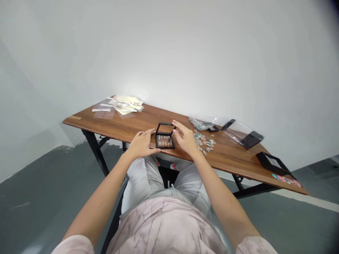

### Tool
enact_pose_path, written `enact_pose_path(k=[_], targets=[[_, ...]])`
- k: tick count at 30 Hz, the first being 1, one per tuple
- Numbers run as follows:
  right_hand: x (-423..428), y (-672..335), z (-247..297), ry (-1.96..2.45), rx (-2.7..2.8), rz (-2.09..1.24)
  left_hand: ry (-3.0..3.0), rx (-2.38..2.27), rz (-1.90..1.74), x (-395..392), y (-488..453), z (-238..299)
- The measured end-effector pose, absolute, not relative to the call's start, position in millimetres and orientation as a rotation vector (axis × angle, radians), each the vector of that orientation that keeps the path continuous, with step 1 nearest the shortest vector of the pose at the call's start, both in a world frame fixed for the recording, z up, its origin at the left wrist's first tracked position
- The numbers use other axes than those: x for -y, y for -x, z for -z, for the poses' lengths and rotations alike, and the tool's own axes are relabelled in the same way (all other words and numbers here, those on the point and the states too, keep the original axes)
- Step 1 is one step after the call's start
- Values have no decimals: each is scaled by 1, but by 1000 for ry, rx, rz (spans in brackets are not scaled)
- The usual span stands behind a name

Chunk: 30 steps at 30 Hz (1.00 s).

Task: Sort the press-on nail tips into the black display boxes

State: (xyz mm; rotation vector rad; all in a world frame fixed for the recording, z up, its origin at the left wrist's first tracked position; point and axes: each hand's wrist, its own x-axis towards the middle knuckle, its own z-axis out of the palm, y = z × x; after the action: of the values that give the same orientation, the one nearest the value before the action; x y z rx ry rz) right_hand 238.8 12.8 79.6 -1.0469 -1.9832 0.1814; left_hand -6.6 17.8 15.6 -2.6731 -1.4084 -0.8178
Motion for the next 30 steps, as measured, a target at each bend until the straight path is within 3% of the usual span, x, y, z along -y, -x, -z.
enact_pose_path(k=[19, 30], targets=[[41, -243, -11, 1109, 2259, 265, 2700, 1415, 757, -15, 6, -19], [45, -237, -6, 1184, 2291, 302, 2675, 1411, 759, -18, 6, -16]])
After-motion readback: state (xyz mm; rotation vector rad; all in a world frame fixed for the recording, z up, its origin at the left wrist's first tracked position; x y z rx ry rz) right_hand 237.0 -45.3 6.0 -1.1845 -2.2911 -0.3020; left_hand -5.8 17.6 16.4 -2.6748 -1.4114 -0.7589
